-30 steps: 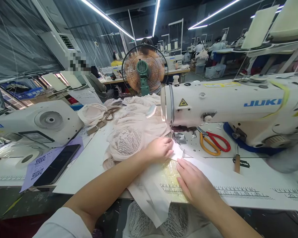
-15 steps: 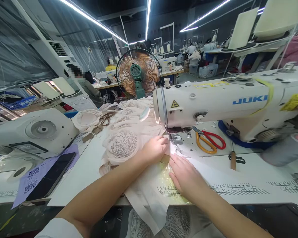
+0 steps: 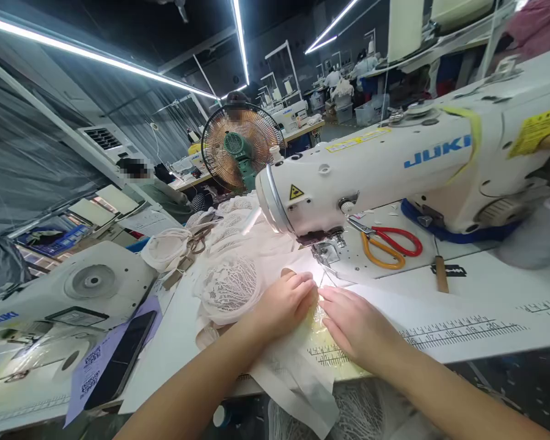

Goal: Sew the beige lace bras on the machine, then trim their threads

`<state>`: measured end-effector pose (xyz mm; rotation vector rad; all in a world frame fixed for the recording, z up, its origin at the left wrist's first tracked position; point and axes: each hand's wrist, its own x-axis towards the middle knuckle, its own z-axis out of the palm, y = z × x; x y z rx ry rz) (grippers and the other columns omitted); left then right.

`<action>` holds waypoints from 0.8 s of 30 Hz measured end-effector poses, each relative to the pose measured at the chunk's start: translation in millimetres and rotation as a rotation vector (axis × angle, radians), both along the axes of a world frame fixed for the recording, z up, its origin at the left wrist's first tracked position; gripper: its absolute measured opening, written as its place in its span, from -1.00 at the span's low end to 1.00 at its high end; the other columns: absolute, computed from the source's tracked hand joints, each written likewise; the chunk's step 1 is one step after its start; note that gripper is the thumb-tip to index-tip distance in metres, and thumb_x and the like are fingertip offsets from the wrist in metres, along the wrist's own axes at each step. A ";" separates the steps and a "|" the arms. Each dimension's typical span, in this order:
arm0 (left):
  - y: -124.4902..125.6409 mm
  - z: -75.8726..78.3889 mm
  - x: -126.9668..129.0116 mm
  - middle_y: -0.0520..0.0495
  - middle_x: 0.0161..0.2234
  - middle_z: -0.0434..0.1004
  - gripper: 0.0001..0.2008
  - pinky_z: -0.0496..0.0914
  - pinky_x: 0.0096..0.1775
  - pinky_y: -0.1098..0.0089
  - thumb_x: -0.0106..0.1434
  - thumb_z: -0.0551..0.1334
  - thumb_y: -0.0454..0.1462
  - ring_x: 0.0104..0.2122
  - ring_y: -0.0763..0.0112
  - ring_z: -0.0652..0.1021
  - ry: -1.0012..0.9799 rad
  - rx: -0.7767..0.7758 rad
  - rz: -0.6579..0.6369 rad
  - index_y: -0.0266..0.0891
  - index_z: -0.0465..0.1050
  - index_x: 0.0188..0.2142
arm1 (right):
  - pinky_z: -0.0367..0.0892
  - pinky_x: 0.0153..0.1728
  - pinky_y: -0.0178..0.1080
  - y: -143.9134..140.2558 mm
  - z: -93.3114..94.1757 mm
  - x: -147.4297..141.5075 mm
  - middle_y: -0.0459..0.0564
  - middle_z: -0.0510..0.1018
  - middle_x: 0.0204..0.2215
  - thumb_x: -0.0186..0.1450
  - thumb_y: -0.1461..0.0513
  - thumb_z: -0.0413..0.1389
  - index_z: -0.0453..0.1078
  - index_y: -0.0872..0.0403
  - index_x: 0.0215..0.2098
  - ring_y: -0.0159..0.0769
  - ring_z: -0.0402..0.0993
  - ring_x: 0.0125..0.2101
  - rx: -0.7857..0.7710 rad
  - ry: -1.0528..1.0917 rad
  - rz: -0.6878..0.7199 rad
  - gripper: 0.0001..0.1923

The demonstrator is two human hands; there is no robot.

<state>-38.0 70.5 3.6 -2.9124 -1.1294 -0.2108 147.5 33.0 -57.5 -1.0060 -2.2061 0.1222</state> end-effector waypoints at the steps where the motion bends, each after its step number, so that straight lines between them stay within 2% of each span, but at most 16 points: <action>1: 1.1 0.2 -0.7 -0.17 -0.10 0.44 -0.78 0.36 -0.18 0.27 0.30 -0.01 -0.29 -0.23 0.30 0.44 -0.004 -0.014 -0.002 -0.26 0.34 -0.14 | 0.42 -0.06 -0.03 0.5 0.6 0.6 0.15 0.54 -0.08 0.27 0.28 -0.07 0.44 0.14 -0.11 -0.11 0.45 -0.05 0.001 0.007 -0.004 -0.68; 5: 6.9 -1.1 -4.8 -0.16 -0.08 0.41 -0.72 0.38 -0.25 0.31 0.31 -0.01 -0.26 -0.24 0.30 0.44 0.017 -0.020 -0.014 -0.21 0.34 -0.05 | 0.44 -0.09 -0.07 2.3 2.4 2.2 0.15 0.54 -0.09 0.27 0.29 -0.08 0.46 0.14 -0.14 -0.11 0.47 -0.07 0.006 0.012 -0.009 -0.69; 15: 24.1 -2.7 -10.2 -0.21 -0.04 0.40 -0.72 0.39 -0.22 0.25 0.30 -0.02 -0.26 -0.21 0.26 0.43 0.021 -0.034 -0.015 -0.23 0.38 -0.09 | 0.45 -0.11 -0.07 2.3 3.6 2.2 0.15 0.55 -0.10 0.27 0.29 -0.08 0.47 0.15 -0.19 -0.11 0.47 -0.08 -0.005 0.011 -0.013 -0.70; 24: 38.1 -0.4 -9.6 -0.18 -0.04 0.39 -0.75 0.39 -0.17 0.23 0.29 0.02 -0.24 -0.13 0.19 0.38 0.027 -0.054 0.041 -0.23 0.41 -0.15 | 0.45 -0.11 -0.07 3.3 5.0 3.0 0.12 0.55 -0.09 0.27 0.29 -0.07 0.47 0.12 -0.21 -0.12 0.47 -0.08 -0.043 0.015 0.000 -0.72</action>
